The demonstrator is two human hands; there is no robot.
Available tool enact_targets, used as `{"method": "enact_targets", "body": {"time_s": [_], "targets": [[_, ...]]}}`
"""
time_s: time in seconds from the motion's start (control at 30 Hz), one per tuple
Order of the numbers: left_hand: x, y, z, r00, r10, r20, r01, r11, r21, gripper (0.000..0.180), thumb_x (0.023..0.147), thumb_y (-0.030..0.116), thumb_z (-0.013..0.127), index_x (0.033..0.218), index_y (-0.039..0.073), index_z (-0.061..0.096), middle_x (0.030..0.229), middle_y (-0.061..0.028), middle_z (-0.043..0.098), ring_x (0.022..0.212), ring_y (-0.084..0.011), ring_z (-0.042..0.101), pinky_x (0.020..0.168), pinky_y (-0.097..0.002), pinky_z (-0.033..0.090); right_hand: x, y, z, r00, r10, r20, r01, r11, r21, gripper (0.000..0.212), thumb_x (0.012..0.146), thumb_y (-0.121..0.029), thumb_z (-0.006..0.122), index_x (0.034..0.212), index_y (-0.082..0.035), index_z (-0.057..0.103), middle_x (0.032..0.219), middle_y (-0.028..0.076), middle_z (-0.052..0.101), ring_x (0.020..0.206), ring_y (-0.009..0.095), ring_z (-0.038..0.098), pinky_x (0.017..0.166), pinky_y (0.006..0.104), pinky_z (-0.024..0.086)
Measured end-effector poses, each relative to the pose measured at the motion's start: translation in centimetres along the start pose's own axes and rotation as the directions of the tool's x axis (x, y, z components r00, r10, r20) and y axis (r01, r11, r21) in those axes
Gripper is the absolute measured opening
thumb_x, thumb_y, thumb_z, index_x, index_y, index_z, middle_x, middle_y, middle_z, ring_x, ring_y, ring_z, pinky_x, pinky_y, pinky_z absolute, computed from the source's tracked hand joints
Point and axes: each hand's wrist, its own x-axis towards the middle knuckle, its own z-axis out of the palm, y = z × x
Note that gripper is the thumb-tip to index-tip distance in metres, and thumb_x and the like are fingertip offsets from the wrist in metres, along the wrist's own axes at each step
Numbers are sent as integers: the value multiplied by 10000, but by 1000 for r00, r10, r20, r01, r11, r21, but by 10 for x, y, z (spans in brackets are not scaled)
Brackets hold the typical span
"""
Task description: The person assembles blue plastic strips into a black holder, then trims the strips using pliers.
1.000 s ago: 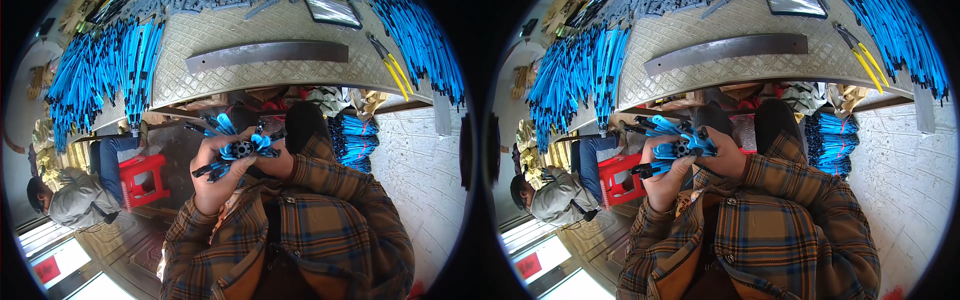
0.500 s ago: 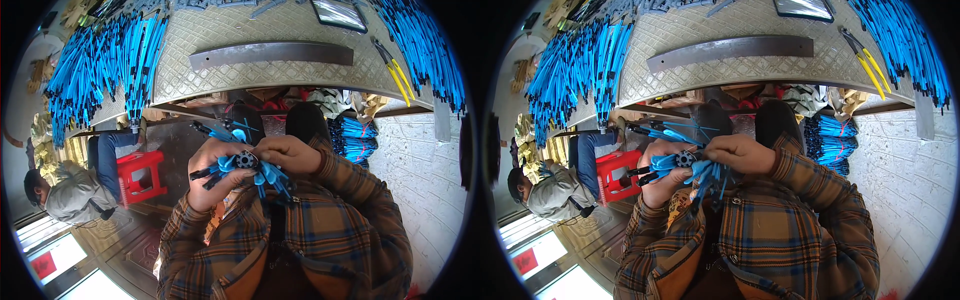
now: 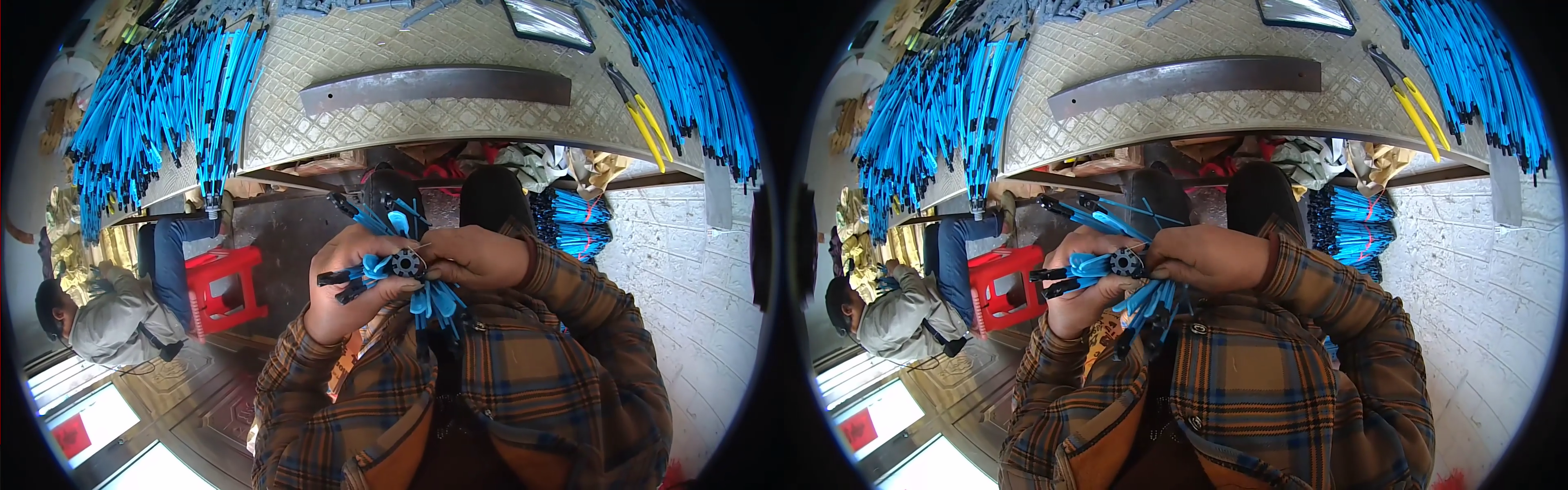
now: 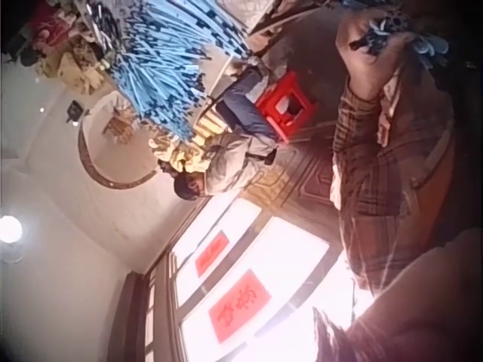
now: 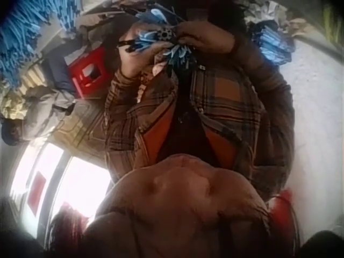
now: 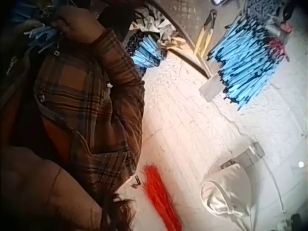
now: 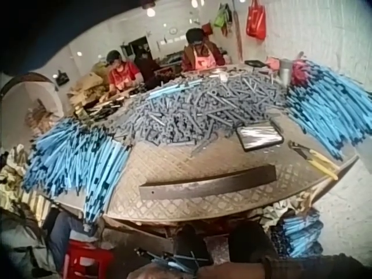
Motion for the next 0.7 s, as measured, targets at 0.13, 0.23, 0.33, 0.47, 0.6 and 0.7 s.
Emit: {"method": "enact_targets", "body": {"time_s": [0.13,0.23,0.33,0.47,0.6,0.7], "targets": [[2,3,0,999,45,31,-47,997,68,347,644,109,781,909,41,569,900,-98,657,759,-195,604,673,-292,473,-5,-8,13,988,58,-142,-85,977,-196,144,842,-132,560,948,-37,540,837,136,546,775,330,578,667,385,465],[3,13,2,992,74,103,-97,966,238,337,664,45,746,932,46,543,927,-113,652,812,-217,611,704,-322,481,-10,-3,23,963,11,-268,-56,985,-161,142,839,-134,563,932,-30,536,823,138,535,753,345,565,652,400,462],[3,10,6,989,127,71,-139,965,223,315,670,36,730,926,49,547,914,-108,648,802,-220,616,689,-322,486,-9,-1,25,960,-27,-278,-14,989,-144,147,843,-140,559,932,-25,536,827,136,539,757,342,568,655,396,462],[5,14,6,985,143,92,-161,960,227,298,683,33,714,931,49,551,905,-101,643,790,-221,622,678,-322,492,-8,-6,10,986,8,-168,-19,998,-65,159,844,-150,560,929,-18,538,826,136,543,760,337,572,658,390,461],[6,12,5,981,133,141,-163,960,227,334,669,43,717,951,40,537,916,-93,648,745,-223,608,653,-319,481,-6,-5,-10,999,39,16,-39,999,-3,190,870,-177,534,983,-25,537,829,151,539,760,328,571,657,376,451],[6,10,3,979,122,164,-154,967,204,359,662,50,724,963,35,530,923,-88,650,728,-224,599,646,-318,474,-6,-3,-11,998,5,67,-4,1000,-13,194,869,-177,533,993,-28,538,817,156,535,748,326,567,645,372,446]]}}
